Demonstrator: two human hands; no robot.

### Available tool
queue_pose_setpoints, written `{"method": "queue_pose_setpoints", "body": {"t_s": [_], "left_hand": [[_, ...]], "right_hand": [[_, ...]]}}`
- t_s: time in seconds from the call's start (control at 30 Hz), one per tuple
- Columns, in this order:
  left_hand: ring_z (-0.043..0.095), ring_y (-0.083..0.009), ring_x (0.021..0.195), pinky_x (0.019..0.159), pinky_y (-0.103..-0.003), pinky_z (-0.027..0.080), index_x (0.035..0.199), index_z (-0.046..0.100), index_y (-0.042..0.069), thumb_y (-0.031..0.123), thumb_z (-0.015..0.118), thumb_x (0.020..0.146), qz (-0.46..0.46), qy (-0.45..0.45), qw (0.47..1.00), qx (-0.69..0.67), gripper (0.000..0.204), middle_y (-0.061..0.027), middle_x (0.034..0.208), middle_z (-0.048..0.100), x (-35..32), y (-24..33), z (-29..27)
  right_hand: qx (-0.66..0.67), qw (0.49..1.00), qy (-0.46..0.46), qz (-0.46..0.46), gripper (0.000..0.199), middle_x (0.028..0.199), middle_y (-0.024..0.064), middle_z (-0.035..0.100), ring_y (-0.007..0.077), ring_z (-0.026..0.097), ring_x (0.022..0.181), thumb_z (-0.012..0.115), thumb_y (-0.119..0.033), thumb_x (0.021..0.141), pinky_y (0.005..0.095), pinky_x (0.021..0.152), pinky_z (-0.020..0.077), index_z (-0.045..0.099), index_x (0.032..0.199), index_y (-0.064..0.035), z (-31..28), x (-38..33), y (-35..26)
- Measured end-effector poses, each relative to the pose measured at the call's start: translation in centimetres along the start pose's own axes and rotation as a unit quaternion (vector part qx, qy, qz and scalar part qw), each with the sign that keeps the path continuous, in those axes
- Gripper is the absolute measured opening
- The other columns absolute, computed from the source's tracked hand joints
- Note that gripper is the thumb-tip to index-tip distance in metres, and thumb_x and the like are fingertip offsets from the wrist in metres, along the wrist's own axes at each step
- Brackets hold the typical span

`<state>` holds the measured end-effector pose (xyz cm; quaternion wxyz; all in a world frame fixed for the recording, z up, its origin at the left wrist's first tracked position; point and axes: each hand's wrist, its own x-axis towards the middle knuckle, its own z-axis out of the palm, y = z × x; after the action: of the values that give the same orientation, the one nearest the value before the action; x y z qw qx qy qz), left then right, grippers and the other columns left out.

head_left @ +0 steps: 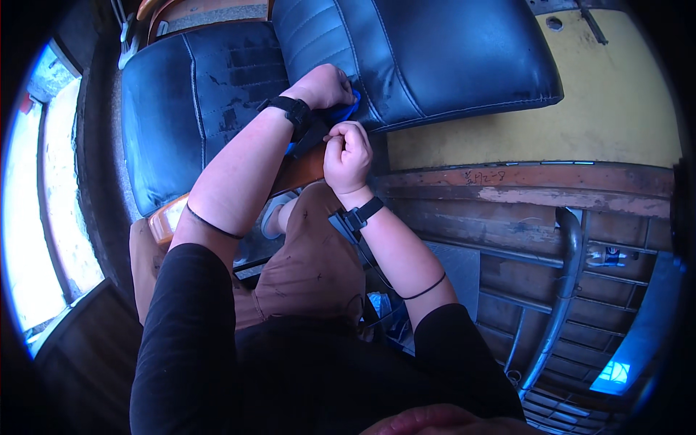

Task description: Wiping down a leather armchair with a blue cloth to clean its surfaces and crevices.

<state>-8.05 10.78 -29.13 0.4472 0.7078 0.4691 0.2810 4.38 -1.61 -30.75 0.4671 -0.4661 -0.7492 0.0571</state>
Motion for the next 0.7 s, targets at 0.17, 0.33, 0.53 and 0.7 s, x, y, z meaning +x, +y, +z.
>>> {"method": "queue_pose_setpoints", "body": {"t_s": [0.17, 0.33, 0.53, 0.7], "left_hand": [[0.070, -0.0307, 0.088, 0.085, -0.036, 0.053, 0.093, 0.078, 0.008, 0.029, 0.082, 0.075, -0.023, -0.011, 0.998, -0.057, 0.028, -0.0149, 0.092, 0.073, 0.1, 0.3, -0.1], [0.069, -0.0299, 0.086, 0.084, -0.036, 0.052, 0.093, 0.077, 0.006, 0.029, 0.081, 0.075, -0.012, -0.021, 0.997, 0.068, 0.029, -0.0159, 0.091, 0.073, -0.5, 0.2, -0.6], [0.069, -0.0286, 0.086, 0.084, -0.034, 0.052, 0.093, 0.078, 0.008, 0.029, 0.082, 0.075, 0.013, -0.021, 0.999, 0.027, 0.028, -0.0145, 0.090, 0.073, 0.0, 0.2, -0.5], [0.068, -0.0259, 0.080, 0.082, -0.033, 0.052, 0.090, 0.077, 0.007, 0.027, 0.082, 0.076, -0.007, -0.008, 1.000, -0.018, 0.025, -0.0132, 0.085, 0.072, -0.3, 1.1, -0.5]], "right_hand": [[-0.008, 1.000, 0.000, 0.001, 0.011, 0.082, 0.0118, 0.060, 0.0260, 0.064, 0.070, 0.053, 0.009, 0.083, 0.0330, 0.066, 0.0518, 0.057, 0.084, -0.0012, -0.2, 0.0, -0.2], [0.002, 1.000, -0.019, -0.001, 0.011, 0.080, 0.0125, 0.060, 0.0274, 0.064, 0.070, 0.053, 0.009, 0.082, 0.0338, 0.065, 0.0516, 0.057, 0.083, -0.0014, -0.2, 0.2, -0.4], [-0.001, 1.000, -0.009, -0.004, 0.011, 0.079, 0.0125, 0.060, 0.0276, 0.063, 0.070, 0.053, 0.009, 0.081, 0.0341, 0.065, 0.0513, 0.057, 0.082, -0.0014, -0.3, 0.1, -0.4], [-0.002, 1.000, -0.008, -0.008, 0.011, 0.079, 0.0123, 0.061, 0.0275, 0.063, 0.069, 0.053, 0.009, 0.082, 0.0338, 0.064, 0.0512, 0.057, 0.082, -0.0014, -0.2, 0.1, -0.3]]}}
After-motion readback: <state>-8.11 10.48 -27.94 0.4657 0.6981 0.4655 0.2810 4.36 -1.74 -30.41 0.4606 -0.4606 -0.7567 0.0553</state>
